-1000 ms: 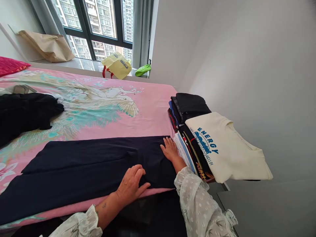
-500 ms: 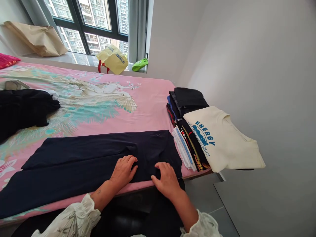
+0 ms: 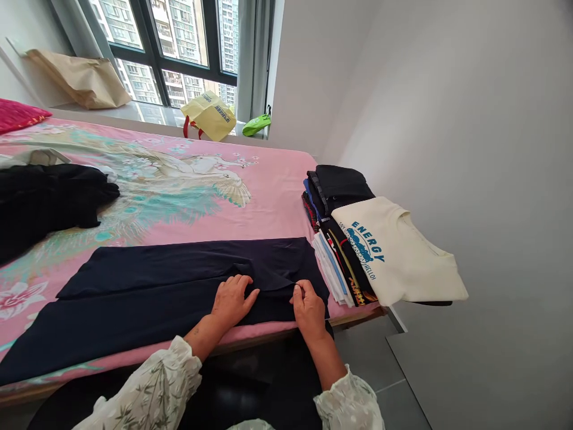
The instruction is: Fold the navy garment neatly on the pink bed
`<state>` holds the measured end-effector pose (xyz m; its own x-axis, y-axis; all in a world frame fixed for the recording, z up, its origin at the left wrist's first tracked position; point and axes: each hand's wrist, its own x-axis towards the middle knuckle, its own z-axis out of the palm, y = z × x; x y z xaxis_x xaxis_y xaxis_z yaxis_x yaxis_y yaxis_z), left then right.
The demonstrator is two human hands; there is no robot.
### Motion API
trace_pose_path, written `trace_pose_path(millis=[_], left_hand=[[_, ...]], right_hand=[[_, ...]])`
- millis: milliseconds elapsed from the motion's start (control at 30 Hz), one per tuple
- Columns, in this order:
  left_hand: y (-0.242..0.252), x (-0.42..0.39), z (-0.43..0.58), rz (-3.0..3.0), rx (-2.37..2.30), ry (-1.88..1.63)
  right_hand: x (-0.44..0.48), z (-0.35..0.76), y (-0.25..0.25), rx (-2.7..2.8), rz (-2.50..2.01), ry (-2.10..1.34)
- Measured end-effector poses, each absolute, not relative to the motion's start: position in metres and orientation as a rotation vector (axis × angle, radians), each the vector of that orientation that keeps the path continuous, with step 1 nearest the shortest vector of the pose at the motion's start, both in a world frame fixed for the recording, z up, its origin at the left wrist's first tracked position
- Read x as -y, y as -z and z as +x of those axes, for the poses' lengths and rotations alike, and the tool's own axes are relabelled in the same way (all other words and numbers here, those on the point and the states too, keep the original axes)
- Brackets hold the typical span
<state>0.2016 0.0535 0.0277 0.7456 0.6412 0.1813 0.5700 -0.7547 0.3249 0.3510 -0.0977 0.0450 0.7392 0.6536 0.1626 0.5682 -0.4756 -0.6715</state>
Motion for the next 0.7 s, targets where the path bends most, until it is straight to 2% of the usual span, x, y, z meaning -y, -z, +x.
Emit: trace_pose_path(millis=[400,700], left_hand=[[-0.03,-0.056,0.207,2.826,-1.008,-0.35],[-0.047,-0.074,0.204,2.88,-0.917,-0.541]], right_hand=[[0.077,0.337,-0.045,0.829,-2.286,-0.076],[0.089,0.332,-0.048,0.859,-2.261,-0.009]])
